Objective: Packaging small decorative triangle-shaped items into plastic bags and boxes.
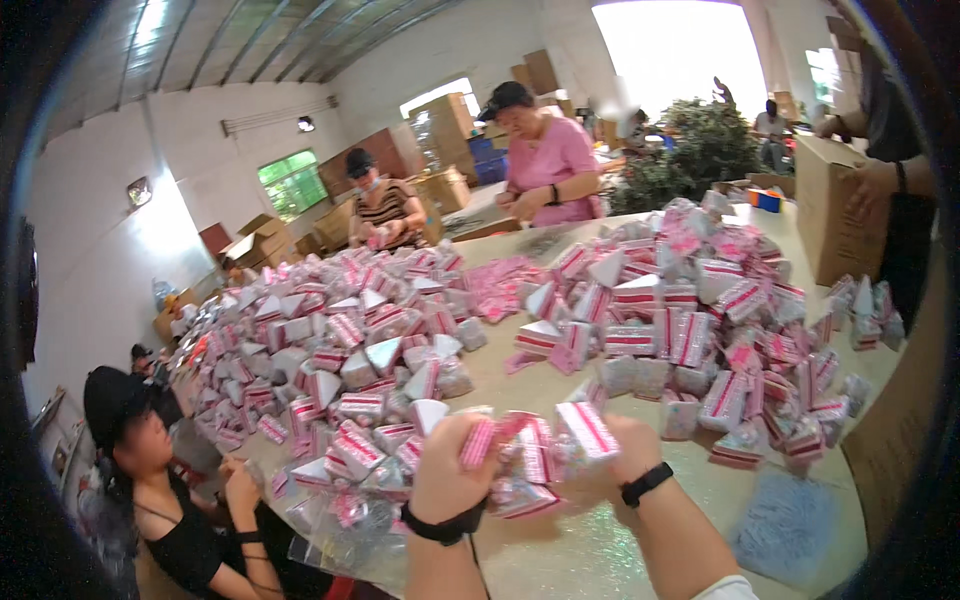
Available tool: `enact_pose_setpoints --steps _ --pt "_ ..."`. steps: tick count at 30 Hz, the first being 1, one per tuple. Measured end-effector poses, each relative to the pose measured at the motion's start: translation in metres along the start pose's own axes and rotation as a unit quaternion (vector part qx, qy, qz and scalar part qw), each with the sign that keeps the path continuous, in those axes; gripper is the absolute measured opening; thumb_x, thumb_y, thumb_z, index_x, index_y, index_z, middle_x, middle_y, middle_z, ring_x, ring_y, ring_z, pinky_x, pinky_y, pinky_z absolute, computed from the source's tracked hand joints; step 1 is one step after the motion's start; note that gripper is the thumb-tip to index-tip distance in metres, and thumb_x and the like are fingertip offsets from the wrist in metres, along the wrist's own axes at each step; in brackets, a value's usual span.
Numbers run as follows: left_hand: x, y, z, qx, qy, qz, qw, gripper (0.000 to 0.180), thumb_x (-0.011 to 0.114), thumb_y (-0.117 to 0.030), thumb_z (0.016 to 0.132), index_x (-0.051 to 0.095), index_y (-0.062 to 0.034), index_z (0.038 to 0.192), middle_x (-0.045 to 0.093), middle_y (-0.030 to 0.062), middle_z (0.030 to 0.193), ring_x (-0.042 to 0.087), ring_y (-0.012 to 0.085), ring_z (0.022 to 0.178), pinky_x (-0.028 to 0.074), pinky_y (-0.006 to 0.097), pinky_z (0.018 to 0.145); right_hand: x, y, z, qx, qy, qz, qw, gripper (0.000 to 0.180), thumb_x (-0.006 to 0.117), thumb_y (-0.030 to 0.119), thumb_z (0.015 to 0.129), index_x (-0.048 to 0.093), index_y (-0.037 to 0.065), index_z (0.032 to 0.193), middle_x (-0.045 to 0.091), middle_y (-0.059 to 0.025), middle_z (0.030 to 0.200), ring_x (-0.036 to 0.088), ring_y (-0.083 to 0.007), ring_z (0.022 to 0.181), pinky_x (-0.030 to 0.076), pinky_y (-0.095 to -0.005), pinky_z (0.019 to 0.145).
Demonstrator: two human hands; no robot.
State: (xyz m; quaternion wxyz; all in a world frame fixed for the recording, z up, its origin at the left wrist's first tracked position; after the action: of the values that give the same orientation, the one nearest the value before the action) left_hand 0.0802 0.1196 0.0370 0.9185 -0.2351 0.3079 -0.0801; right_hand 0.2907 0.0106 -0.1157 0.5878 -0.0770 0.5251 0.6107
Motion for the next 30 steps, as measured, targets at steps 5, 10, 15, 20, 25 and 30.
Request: enact_pose_setpoints --steps 5,10,15,20,25,30 --pt "0.001 0.016 -0.007 -0.038 -0.013 0.017 0.999 0.02 0.066 -0.006 0.072 0.059 -0.0014 0.091 0.061 0.0182 0.086 0.057 0.0393 0.083 0.046 0.044 0.074 -0.069 0.031 0.008 0.046 -0.165 0.067 0.983 0.015 0.053 0.014 0.085 0.06 0.001 0.09 0.061 -0.0222 0.074 0.059 -0.0414 0.075 0.048 -0.0458 0.065" --pt "0.01 0.008 -0.001 -0.063 -0.004 0.032 0.997 0.011 0.064 -0.005 0.077 0.056 -0.0013 0.083 0.059 0.0177 0.079 0.056 0.0391 0.077 0.043 0.044 0.069 -0.123 0.081 -0.003 0.13 -0.03 0.171 0.976 0.014 0.053 0.009 0.084 0.06 0.0 0.093 0.061 -0.02 0.069 0.064 -0.0252 0.059 0.049 -0.0365 0.056" --pt "0.031 0.008 -0.001 -0.043 0.021 -0.013 0.999 0.01 0.063 -0.003 0.075 0.056 -0.0017 0.082 0.058 0.0171 0.073 0.056 0.0384 0.072 0.043 0.044 0.066 -0.125 0.089 -0.011 0.08 0.046 0.336 0.937 0.016 0.057 0.009 0.084 0.063 0.0 0.095 0.059 -0.0071 0.068 0.055 -0.0083 0.056 0.047 -0.0254 0.053" --pt "0.039 -0.004 -0.001 -0.072 0.056 -0.05 0.995 0.013 0.064 -0.003 0.074 0.059 -0.0018 0.085 0.06 0.0172 0.074 0.057 0.0374 0.07 0.044 0.043 0.063 -0.125 0.101 -0.011 0.189 0.201 0.547 0.79 0.016 0.058 0.013 0.089 0.061 0.0 0.099 0.06 0.0015 0.077 0.058 -0.0042 0.067 0.048 -0.021 0.058" --pt "0.039 -0.013 0.001 -0.076 0.072 -0.066 0.992 0.013 0.064 -0.003 0.073 0.06 -0.0018 0.085 0.06 0.017 0.073 0.058 0.0369 0.071 0.045 0.042 0.064 -0.127 0.102 -0.013 0.103 0.281 0.642 0.706 0.017 0.055 0.003 0.09 0.057 -0.004 0.105 0.065 -0.01 0.105 0.063 -0.0144 0.089 0.05 -0.026 0.081" --pt "0.048 -0.007 -0.003 -0.048 0.097 -0.071 0.992 0.017 0.064 -0.003 0.069 0.06 -0.0026 0.086 0.06 0.0164 0.074 0.058 0.0371 0.072 0.046 0.042 0.065 -0.133 0.109 -0.02 -0.073 0.08 0.231 0.967 0.015 0.056 0.005 0.077 0.06 0.003 0.091 0.062 -0.0153 0.072 0.063 -0.0302 0.068 0.049 -0.0366 0.061"
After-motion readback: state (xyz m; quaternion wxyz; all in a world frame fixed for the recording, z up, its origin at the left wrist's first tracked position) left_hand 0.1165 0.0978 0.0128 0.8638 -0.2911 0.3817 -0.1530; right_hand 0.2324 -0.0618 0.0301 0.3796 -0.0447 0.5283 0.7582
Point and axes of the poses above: each hand's wrist, its own z-axis towards the middle knuckle, its own x-axis out of the palm, y = z × x, the point moved 1 cm from there along z, towards the middle knuckle
